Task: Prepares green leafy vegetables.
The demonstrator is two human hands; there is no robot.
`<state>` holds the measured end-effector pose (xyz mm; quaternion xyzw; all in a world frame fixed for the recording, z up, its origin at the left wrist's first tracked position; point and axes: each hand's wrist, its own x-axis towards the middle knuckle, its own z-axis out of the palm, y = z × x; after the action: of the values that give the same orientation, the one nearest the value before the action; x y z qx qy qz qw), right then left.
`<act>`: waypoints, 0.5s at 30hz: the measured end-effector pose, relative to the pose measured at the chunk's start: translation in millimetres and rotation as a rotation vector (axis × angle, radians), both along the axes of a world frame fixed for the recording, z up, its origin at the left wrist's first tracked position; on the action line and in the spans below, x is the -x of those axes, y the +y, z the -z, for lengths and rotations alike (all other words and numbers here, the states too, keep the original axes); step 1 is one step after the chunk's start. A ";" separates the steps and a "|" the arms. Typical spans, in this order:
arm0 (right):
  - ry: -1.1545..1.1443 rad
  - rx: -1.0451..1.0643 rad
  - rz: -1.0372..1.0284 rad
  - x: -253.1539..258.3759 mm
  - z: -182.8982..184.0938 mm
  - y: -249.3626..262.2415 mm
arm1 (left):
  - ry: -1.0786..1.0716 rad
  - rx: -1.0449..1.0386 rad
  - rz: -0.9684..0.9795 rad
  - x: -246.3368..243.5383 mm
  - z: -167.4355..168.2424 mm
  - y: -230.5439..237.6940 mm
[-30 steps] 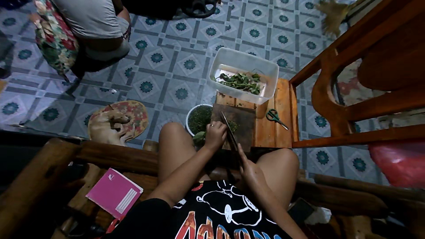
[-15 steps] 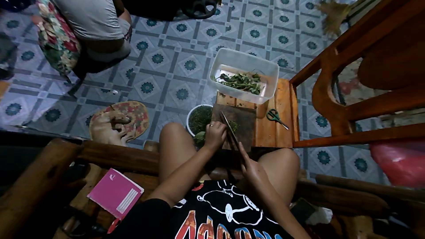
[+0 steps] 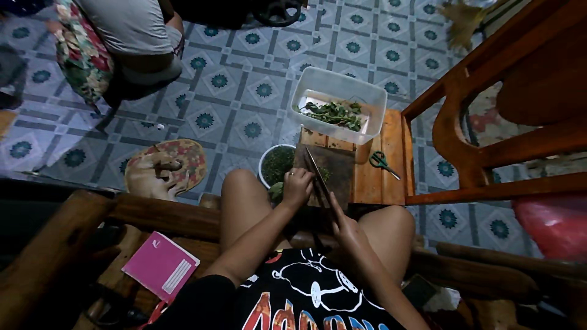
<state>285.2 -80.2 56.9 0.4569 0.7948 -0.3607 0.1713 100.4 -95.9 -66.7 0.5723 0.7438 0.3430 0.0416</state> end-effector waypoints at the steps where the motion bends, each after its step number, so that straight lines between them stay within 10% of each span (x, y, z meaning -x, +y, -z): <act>1: -0.021 -0.004 -0.010 -1.6 -3.4 -3.1 | 0.001 -0.002 -0.011 -0.1 1.4 0.6; 15: -0.117 -0.029 -0.020 18.2 16.4 -2.2 | -0.037 0.037 -0.001 0.5 -7.1 -2.8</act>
<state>267.0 -82.4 40.5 0.4717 0.7932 -0.3199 0.2145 99.9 -98.7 -59.7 0.5645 0.7494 0.3397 0.0656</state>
